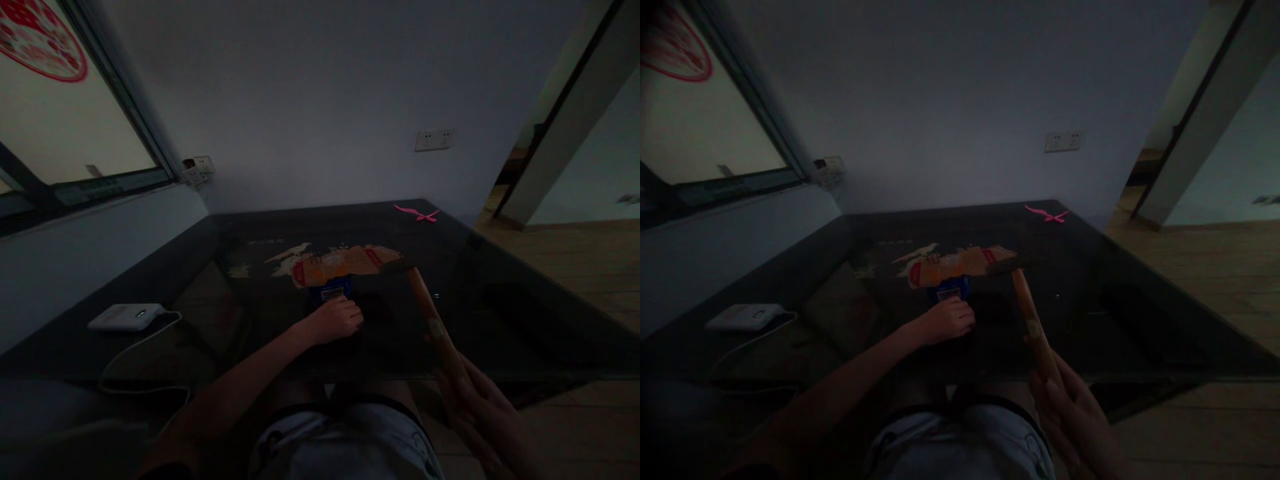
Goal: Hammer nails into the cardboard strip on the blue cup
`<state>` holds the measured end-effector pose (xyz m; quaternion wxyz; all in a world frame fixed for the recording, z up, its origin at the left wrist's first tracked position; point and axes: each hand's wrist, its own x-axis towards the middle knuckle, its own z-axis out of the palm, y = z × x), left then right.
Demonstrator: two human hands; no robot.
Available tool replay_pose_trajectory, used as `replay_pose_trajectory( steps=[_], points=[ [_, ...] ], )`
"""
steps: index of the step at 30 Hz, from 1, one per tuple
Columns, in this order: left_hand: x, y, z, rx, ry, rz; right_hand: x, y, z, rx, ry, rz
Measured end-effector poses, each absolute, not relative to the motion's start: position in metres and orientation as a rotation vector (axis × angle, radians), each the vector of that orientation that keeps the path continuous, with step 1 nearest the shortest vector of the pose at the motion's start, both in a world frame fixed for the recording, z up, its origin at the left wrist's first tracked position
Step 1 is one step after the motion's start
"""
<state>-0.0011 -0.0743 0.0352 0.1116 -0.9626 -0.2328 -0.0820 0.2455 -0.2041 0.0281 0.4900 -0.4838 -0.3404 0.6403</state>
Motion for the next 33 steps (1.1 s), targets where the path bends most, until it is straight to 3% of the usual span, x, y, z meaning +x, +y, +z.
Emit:
replay_pose_trajectory(
  steps=[5, 9, 15, 20, 25, 33],
  points=[
    [-0.008, -0.090, 0.063, -2.931, -0.839, -0.862, 0.231, -0.199, 0.034, -0.938, -0.695, 1.589],
    [-0.028, -0.072, 0.094, -2.636, -1.271, -1.410, 0.221, -0.191, 0.048, -0.733, -0.812, 1.755],
    [-0.053, 0.003, 0.094, -2.379, -1.595, -1.797, 0.203, -0.178, 0.057, -0.688, -0.931, 1.792],
    [-0.058, 0.029, 0.071, -2.417, -1.721, -1.923, 0.199, -0.177, 0.060, -0.737, -0.961, 1.799],
    [-0.057, 0.022, 0.068, -2.473, -1.769, -1.836, 0.196, -0.170, 0.068, -0.798, -1.080, 1.789],
    [-0.056, 0.020, 0.067, -2.486, -1.785, -1.865, 0.189, -0.123, 0.091, -1.051, -1.443, 1.467]
  ],
)
